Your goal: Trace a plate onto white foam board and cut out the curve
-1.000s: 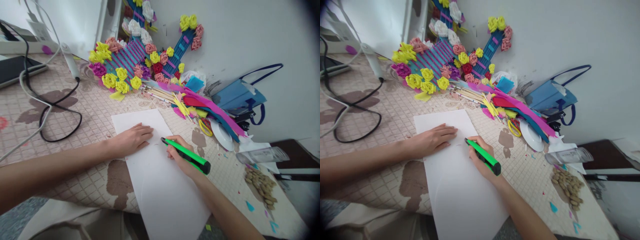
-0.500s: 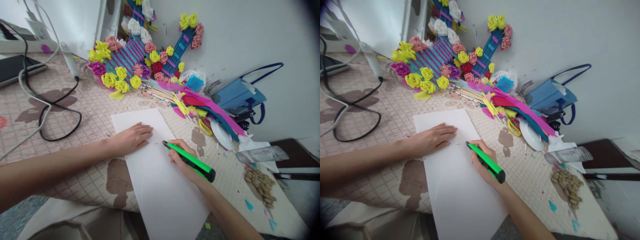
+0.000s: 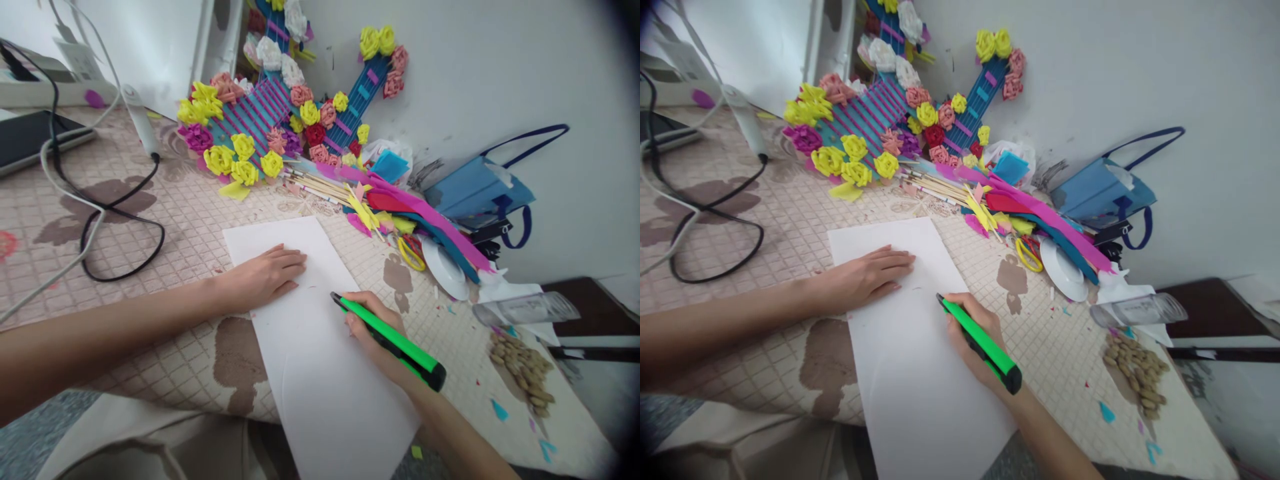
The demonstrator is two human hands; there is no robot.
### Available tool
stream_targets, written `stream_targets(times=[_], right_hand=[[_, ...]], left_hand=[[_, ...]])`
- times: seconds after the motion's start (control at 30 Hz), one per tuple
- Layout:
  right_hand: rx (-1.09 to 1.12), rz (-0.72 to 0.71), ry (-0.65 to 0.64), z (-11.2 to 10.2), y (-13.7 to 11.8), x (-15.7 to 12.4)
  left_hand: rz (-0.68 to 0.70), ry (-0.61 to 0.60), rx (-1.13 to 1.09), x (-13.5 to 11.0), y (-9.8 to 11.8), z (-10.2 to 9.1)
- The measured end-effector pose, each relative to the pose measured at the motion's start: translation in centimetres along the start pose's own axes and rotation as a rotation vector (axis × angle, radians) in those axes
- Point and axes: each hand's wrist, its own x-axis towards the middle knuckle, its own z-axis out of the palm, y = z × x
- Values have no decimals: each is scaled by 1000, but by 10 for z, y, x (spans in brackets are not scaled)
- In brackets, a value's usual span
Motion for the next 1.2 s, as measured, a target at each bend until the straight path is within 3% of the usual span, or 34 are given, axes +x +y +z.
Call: stream_targets(times=[0.47,0.57,0.73,0.8,0.87,1.0,1.2], right_hand=[[-43,-71,43,3,6,-11],[41,-31,77,6,12,-16],[442,59,344,7,34,-19],[475,18,456,7,41,-17],[466,-11,483,6,42,-14],[447,15,428,7,38,-11],[545,78,396,13,37,-7]], left_hand=[[-10,-1,-24,0,1,-2],[-9,-3,-33,0,1,-2],[-2,13,-43,-2,-1,0],[-2,28,-37,-2,-2,-3],[7,59,-10,-2,0,-8],[-49,112,108,-16,25,-16],[-193,-4,229,-53,74,-4]])
